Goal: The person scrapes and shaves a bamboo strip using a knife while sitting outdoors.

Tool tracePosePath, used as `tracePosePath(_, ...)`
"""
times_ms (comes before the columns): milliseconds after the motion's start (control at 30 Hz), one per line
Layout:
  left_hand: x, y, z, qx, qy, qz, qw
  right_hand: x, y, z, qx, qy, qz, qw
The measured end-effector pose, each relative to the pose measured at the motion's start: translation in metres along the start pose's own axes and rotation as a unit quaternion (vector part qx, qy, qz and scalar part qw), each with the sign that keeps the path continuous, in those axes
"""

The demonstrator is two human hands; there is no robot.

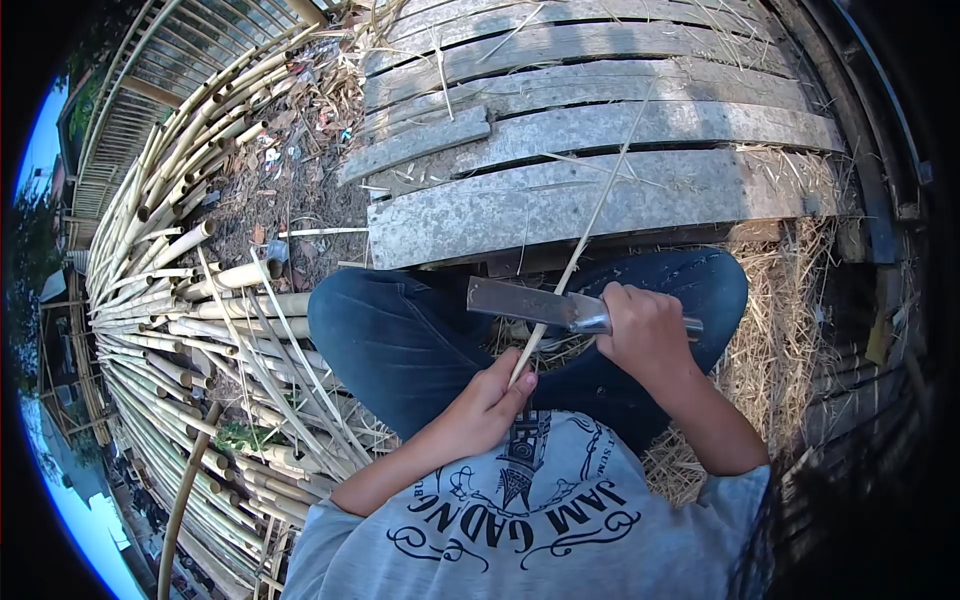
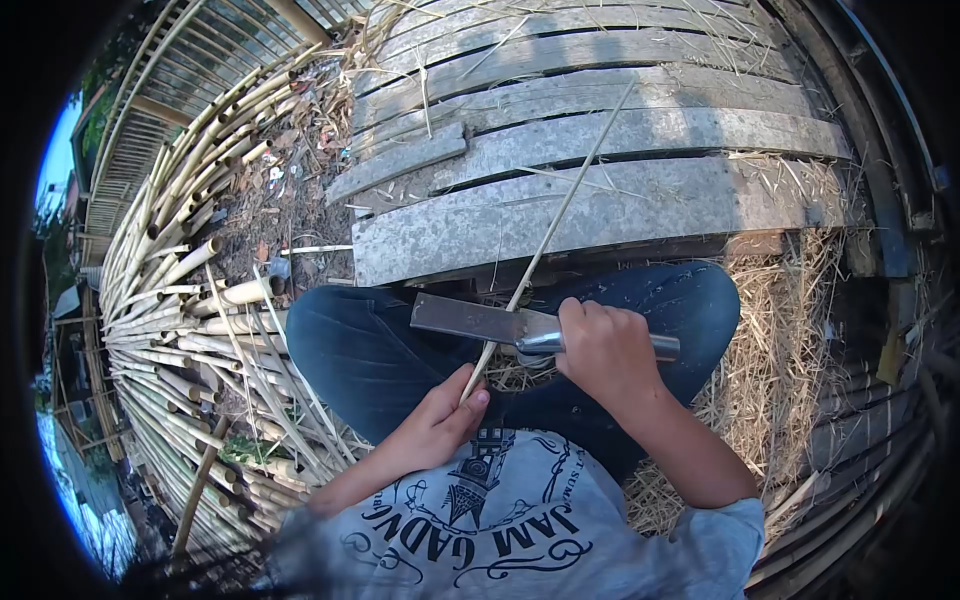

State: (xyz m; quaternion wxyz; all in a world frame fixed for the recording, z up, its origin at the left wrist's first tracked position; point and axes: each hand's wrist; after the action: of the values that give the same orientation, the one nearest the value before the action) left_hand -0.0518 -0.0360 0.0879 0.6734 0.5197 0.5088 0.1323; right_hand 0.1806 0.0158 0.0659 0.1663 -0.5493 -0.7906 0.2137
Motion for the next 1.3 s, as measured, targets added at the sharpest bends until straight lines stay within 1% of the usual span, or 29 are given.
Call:
tracePosePath(33,-0.002,-0.002,0.000,0.001,-0.001,-0.004,1.000,0.002,0.010,0.002,0.003,-0.001,0.002,1.000)
tracePosePath(100,0.001,-0.008,0.001,-0.002,0.001,0.001,1.000,0.010,0.040,0.002,-0.056,0.031,0.031,0.997)
tracePosePath(167,0.007,-0.009,0.003,-0.008,0.011,-0.011,1.000,0.006,0.029,0.010,-0.062,0.008,0.052,0.997)
tracePosePath(233,0.005,-0.013,0.003,-0.010,0.014,-0.036,0.999,-0.003,0.005,0.007,-0.030,-0.041,0.022,0.998)
tracePosePath(300,0.001,-0.021,0.002,-0.034,-0.010,-0.057,0.998,-0.002,0.015,0.012,-0.020,-0.058,0.015,0.998)
tracePosePath(367,0.000,-0.028,-0.001,-0.032,-0.008,-0.074,0.997,0.007,0.051,0.020,-0.069,-0.018,0.098,0.993)
tracePosePath(400,0.000,-0.031,-0.002,-0.031,0.000,-0.090,0.995,0.011,0.054,0.017,-0.099,-0.024,0.102,0.990)
tracePosePath(433,0.001,-0.032,-0.002,-0.032,0.003,-0.091,0.995,0.011,0.049,0.017,-0.098,-0.025,0.099,0.990)
tracePosePath(500,-0.002,-0.035,0.000,-0.061,-0.005,-0.068,0.996,-0.001,0.021,0.023,-0.052,-0.086,0.072,0.992)
tracePosePath(533,-0.002,-0.038,0.000,-0.061,-0.004,-0.067,0.996,-0.008,0.010,0.028,-0.038,-0.095,0.037,0.994)
tracePosePath(567,-0.002,-0.043,0.000,-0.044,0.003,-0.057,0.997,-0.011,0.006,0.033,-0.030,-0.132,0.030,0.990)
tracePosePath(633,-0.003,-0.045,-0.001,-0.030,0.004,-0.055,0.998,-0.006,0.018,0.036,-0.027,-0.088,0.055,0.994)
tracePosePath(667,-0.004,-0.041,-0.002,-0.024,0.011,-0.057,0.998,-0.003,0.035,0.042,-0.024,-0.048,0.076,0.996)
tracePosePath(700,-0.004,-0.037,-0.004,-0.016,0.021,-0.056,0.998,0.003,0.040,0.039,-0.052,-0.040,0.130,0.989)
tracePosePath(767,-0.007,-0.032,-0.005,-0.011,0.031,-0.047,0.998,0.007,0.036,0.032,-0.061,-0.033,0.122,0.990)
tracePosePath(833,-0.007,-0.030,-0.009,0.004,0.031,-0.056,0.998,0.004,0.014,0.026,-0.027,-0.083,0.095,0.992)
tracePosePath(867,-0.007,-0.030,-0.009,0.004,0.028,-0.056,0.998,-0.002,0.003,0.030,-0.020,-0.102,0.053,0.993)
tracePosePath(900,-0.007,-0.030,-0.009,0.005,0.028,-0.066,0.997,-0.005,-0.007,0.033,-0.019,-0.133,0.050,0.990)
tracePosePath(967,-0.005,-0.034,-0.007,0.005,0.023,-0.079,0.997,-0.003,0.006,0.045,-0.010,-0.119,0.067,0.991)
tracePosePath(1033,-0.003,-0.041,-0.007,0.046,0.049,-0.040,0.997,0.003,0.020,0.051,-0.008,-0.082,0.055,0.995)
tracePosePath(1067,-0.004,-0.040,-0.009,0.046,0.051,-0.043,0.997,0.005,0.020,0.054,-0.015,-0.079,0.058,0.995)
tracePosePath(1167,-0.004,-0.037,-0.014,0.020,0.046,-0.047,0.998,0.015,0.019,0.051,-0.024,-0.079,0.060,0.995)
tracePosePath(1233,-0.004,-0.038,-0.018,-0.027,0.038,-0.060,0.997,0.021,0.024,0.048,-0.032,-0.087,0.071,0.993)
tracePosePath(1300,-0.013,-0.043,-0.018,-0.054,0.020,-0.060,0.997,0.027,0.046,0.042,-0.096,-0.038,0.166,0.981)
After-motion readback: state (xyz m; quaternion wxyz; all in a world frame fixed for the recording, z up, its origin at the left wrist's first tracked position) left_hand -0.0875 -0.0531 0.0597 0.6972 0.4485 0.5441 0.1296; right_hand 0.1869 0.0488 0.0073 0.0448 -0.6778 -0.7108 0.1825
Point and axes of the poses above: each hand's wrist, its own x-axis towards the middle knuckle, its own z-axis out of the palm, y = z × x, and after that the axes turned 6 degrees about x, right-handed
